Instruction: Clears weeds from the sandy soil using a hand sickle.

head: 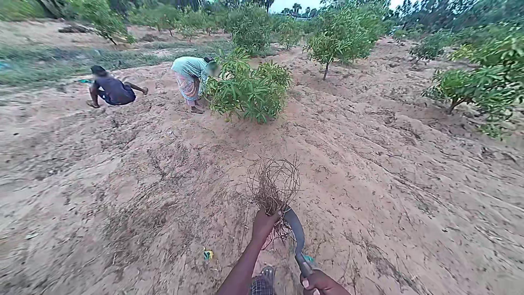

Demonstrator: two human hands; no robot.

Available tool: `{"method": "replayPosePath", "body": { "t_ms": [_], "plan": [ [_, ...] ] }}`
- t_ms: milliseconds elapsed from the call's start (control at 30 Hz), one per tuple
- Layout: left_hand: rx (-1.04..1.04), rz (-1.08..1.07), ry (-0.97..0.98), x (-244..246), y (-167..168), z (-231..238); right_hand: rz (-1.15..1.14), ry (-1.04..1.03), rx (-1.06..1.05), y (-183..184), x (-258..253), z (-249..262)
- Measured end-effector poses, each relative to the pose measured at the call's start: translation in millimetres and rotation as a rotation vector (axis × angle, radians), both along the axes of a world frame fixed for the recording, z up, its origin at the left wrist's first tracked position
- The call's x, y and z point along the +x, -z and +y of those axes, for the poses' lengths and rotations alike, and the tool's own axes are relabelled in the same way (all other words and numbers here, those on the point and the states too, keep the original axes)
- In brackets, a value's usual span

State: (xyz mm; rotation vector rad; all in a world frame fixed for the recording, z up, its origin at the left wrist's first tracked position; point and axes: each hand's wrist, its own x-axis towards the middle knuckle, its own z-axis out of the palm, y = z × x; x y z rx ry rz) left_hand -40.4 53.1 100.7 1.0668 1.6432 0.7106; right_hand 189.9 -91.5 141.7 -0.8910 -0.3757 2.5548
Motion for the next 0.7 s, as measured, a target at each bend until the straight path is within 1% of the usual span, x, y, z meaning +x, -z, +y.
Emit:
{"method": "replayPosePath", "body": {
  "t_ms": [167,300,500,700],
  "plan": [
    [0.015,0.034,0.027,15,-4,-79,-0.028,0.026,0.020,-8,11,-86],
    [-0.032,0.093,0.042,4,-4,-141,-0.056,0.020,-0.015,-11,5,-142],
    [-0.083,0.112,-0.032,-50,-4,-216,-0.042,-0.109,-0.010,-8,-29,-190],
    [-0.133,0.133,-0.162,-136,-7,-291,-0.009,-0.257,-0.032,-2,-103,-225]
  ]
}}
